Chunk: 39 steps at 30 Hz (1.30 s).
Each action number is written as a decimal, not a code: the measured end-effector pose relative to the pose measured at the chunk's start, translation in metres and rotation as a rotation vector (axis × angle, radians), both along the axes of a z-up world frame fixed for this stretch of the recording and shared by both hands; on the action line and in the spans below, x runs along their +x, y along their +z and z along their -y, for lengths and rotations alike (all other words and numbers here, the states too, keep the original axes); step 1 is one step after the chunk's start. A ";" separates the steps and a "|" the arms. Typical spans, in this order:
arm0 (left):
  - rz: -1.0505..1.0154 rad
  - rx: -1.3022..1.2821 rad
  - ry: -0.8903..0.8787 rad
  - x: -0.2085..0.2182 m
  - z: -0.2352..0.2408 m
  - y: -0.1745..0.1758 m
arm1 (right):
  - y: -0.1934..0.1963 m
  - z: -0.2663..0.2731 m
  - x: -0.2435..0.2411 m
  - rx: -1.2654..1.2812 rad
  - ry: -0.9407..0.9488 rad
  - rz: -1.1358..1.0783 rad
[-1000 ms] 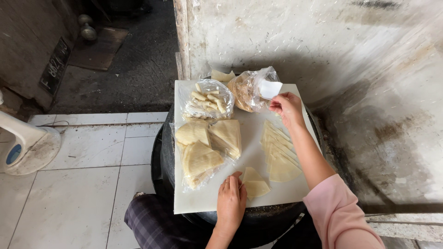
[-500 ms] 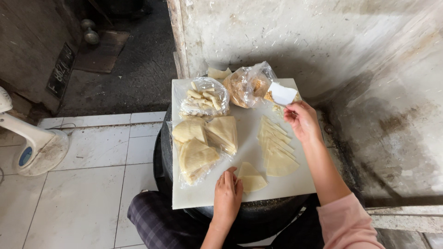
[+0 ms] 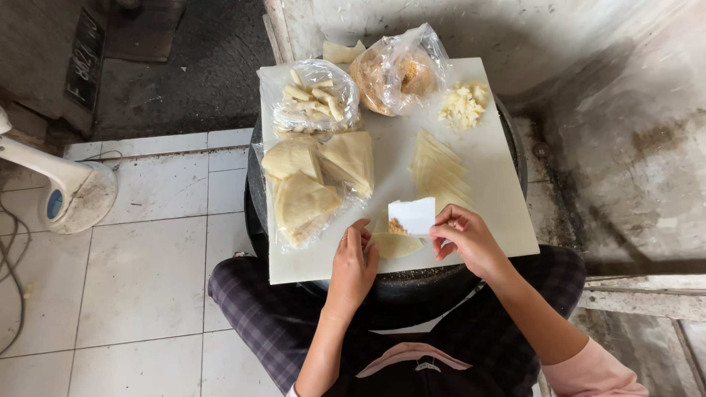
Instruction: The person sits on the floor and assembles triangular food parcels by placing a filling onto thin wrappers and folding them. The person handles the wrappers and filling by hand, arranging the finished parcels on a white cutting board.
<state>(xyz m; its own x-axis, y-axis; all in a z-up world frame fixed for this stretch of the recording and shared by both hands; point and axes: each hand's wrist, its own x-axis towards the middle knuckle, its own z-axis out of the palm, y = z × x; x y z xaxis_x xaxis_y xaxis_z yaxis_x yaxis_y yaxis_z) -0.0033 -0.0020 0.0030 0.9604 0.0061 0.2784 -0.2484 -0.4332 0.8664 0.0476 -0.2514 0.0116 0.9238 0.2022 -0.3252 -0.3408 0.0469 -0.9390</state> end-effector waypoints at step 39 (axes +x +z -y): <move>-0.123 0.004 0.186 -0.037 -0.003 -0.015 | 0.005 -0.029 -0.039 -0.991 -0.354 0.933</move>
<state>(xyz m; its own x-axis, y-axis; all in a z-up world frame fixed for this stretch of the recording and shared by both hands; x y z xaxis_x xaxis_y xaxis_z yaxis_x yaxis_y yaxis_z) -0.0400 0.0011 -0.0116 0.9698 0.1850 0.1593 -0.0563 -0.4655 0.8832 0.0085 -0.2222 0.0164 0.8287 -0.0321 0.5588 0.3081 -0.8074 -0.5032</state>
